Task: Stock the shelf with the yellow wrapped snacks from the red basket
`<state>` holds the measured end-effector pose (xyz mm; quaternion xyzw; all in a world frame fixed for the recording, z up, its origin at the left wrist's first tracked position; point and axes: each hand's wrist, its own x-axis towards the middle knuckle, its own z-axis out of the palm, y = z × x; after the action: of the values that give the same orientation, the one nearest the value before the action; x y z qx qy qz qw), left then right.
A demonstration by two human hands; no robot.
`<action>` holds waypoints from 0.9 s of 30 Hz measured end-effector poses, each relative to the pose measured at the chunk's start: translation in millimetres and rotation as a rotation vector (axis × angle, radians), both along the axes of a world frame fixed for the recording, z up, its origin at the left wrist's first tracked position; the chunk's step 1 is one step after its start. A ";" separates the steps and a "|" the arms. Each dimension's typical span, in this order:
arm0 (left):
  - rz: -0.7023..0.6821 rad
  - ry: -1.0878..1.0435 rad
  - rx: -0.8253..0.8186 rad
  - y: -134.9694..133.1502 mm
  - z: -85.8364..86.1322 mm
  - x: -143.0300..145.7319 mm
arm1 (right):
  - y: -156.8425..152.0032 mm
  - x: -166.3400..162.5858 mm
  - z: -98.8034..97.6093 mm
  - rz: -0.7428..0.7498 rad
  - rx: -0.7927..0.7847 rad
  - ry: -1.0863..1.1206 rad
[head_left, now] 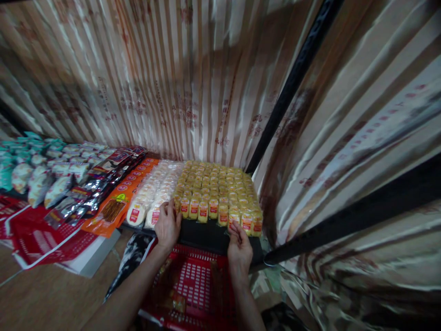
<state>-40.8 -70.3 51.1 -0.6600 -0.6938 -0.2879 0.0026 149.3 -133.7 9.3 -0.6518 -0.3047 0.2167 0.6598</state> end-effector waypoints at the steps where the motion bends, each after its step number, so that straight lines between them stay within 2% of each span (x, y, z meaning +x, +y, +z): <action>1: 0.003 0.009 -0.004 0.8 0.7 0.3 | 0.1 0.1 -0.5 0.002 0.003 0.003; 8: 0.042 -0.080 0.058 -0.8 4.6 0.6 | 1.3 -0.2 1.1 0.001 -0.002 0.015; 11: -0.013 -0.159 0.105 -11.5 7.2 6.9 | 1.6 -0.9 2.0 0.003 -0.010 0.003; 17: -0.313 -0.254 0.025 -32.8 7.7 48.9 | 2.1 -1.5 1.0 0.002 0.000 -0.021; 22: -0.355 -0.298 -0.076 -26.5 11.4 85.1 | 3.6 0.0 -3.5 -0.002 0.037 -0.047; 27: -0.355 -0.246 -0.089 -16.2 10.7 100.6 | 3.6 0.4 -2.4 0.013 0.039 -0.036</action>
<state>59.8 -86.5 61.8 -0.7314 -0.5737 -0.3313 -0.1617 149.7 -130.1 6.9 -0.6406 -0.3248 0.2034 0.6654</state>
